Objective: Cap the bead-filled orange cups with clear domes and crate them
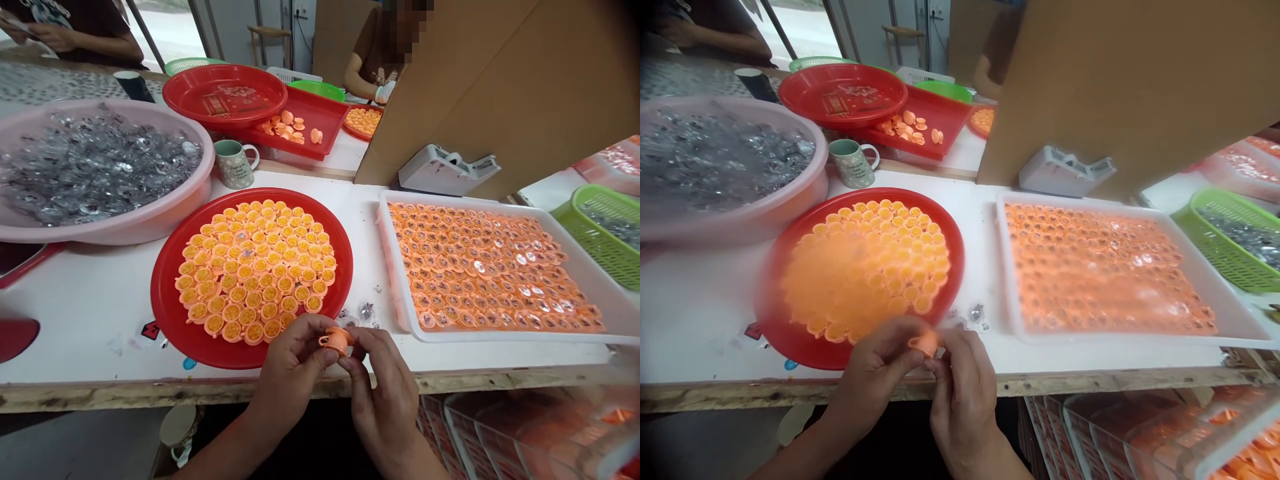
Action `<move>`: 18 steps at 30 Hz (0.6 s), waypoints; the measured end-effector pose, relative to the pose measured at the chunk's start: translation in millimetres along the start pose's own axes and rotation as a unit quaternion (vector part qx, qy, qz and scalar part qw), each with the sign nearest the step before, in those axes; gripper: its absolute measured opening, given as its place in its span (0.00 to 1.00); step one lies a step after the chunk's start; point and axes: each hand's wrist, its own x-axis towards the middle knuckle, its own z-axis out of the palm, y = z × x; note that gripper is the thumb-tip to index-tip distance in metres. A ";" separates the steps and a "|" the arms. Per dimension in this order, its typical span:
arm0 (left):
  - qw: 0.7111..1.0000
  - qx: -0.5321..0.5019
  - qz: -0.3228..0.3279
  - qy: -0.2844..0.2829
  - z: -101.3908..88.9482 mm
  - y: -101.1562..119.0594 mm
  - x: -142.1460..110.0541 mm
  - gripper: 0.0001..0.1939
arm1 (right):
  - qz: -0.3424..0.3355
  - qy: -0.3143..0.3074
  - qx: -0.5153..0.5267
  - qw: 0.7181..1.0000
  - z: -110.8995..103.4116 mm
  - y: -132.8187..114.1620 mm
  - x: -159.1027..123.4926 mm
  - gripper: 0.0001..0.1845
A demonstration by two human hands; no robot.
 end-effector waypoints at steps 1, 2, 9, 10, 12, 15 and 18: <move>1.000 -0.006 0.005 0.004 1.6 0.1 0.2 0.06 | 0.000 0.002 0.005 1.000 0.5 -0.1 1.1 0.16; 1.000 -0.021 0.007 0.011 3.1 -0.2 0.6 0.06 | 0.010 -0.001 0.015 1.000 0.9 -0.2 2.7 0.16; 0.983 -0.172 -0.052 -0.042 3.0 -7.6 1.9 0.12 | 0.034 -0.012 0.012 0.999 -2.3 -1.1 11.3 0.15; 0.988 -0.142 -0.037 -0.046 1.0 -7.3 1.7 0.13 | 0.024 -0.018 0.006 1.000 -4.7 -1.2 11.6 0.17; 0.997 -0.062 0.001 -0.051 -3.6 -4.3 1.6 0.13 | 0.007 -0.051 0.000 0.999 -10.5 -1.2 11.9 0.20; 0.997 0.031 0.052 -0.055 -9.1 3.9 2.9 0.17 | 0.005 -0.107 0.020 0.994 -18.6 -1.1 11.9 0.22; 0.992 0.075 0.086 -0.060 -11.6 7.8 5.3 0.16 | 0.031 -0.100 0.062 0.993 -21.7 -3.1 12.1 0.18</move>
